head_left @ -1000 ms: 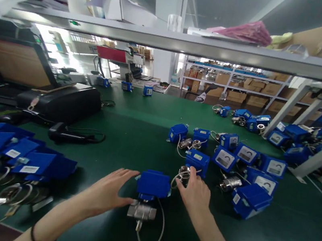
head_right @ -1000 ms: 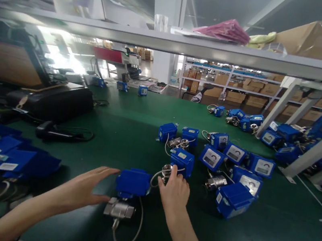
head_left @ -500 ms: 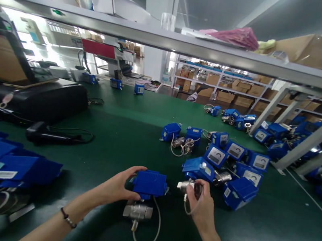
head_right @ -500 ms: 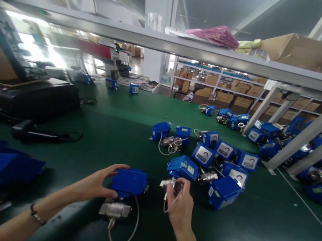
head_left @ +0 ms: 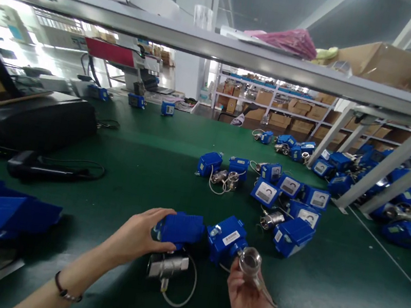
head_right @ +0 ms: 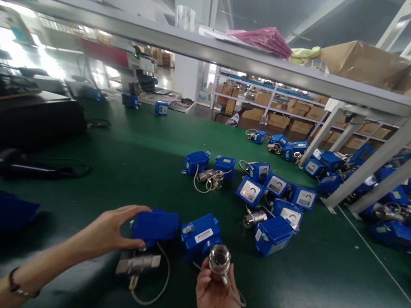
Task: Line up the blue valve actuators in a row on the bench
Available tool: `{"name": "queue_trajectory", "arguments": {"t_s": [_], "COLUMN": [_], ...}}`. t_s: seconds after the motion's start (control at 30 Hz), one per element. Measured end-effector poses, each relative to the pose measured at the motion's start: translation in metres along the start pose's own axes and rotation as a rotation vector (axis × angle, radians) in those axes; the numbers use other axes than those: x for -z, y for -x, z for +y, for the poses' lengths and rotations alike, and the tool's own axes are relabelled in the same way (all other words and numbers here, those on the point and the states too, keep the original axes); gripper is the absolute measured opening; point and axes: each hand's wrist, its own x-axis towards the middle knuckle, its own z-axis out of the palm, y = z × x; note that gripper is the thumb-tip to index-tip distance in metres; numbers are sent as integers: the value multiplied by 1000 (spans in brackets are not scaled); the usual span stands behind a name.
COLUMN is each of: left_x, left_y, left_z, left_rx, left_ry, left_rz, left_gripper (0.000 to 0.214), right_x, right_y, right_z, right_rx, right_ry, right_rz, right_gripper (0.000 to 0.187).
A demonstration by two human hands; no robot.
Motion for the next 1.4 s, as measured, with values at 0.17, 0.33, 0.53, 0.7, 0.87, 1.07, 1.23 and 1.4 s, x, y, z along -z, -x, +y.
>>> {"name": "queue_trajectory", "arguments": {"t_s": [0.17, 0.33, 0.53, 0.7, 0.87, 1.07, 1.23, 1.4], "left_x": [9, -2, 24, 13, -29, -45, -47, -48], "left_y": [-9, -16, 6, 39, 67, 61, 49, 42], "left_z": [44, 69, 26, 1, 24, 36, 39, 4], "left_rx": [-125, -176, 49, 352, 377, 370, 414, 596], "left_ry": [-576, -675, -78, 253, 385, 544, 693, 1032], "left_rz": [18, 21, 223, 99, -111, -126, -154, -131], "left_gripper": [74, 75, 68, 72, 69, 76, 83, 89], "right_x": [12, 12, -3, 1, -4, -25, -35, -40], "right_y": [17, 45, 48, 16, 3, 1, -5, -5], "right_z": [-9, -30, -93, -105, -63, -24, 0, -18], "right_rx": [-135, -506, -81, -13, 60, 152, 230, -17], "right_ry": [225, 809, 1707, 1961, 2025, 2101, 2039, 1739], "right_rz": [238, 89, -6, -97, -188, -37, 51, -106], "right_gripper": [16, 46, 51, 75, 42, 33, 26, 49]}}
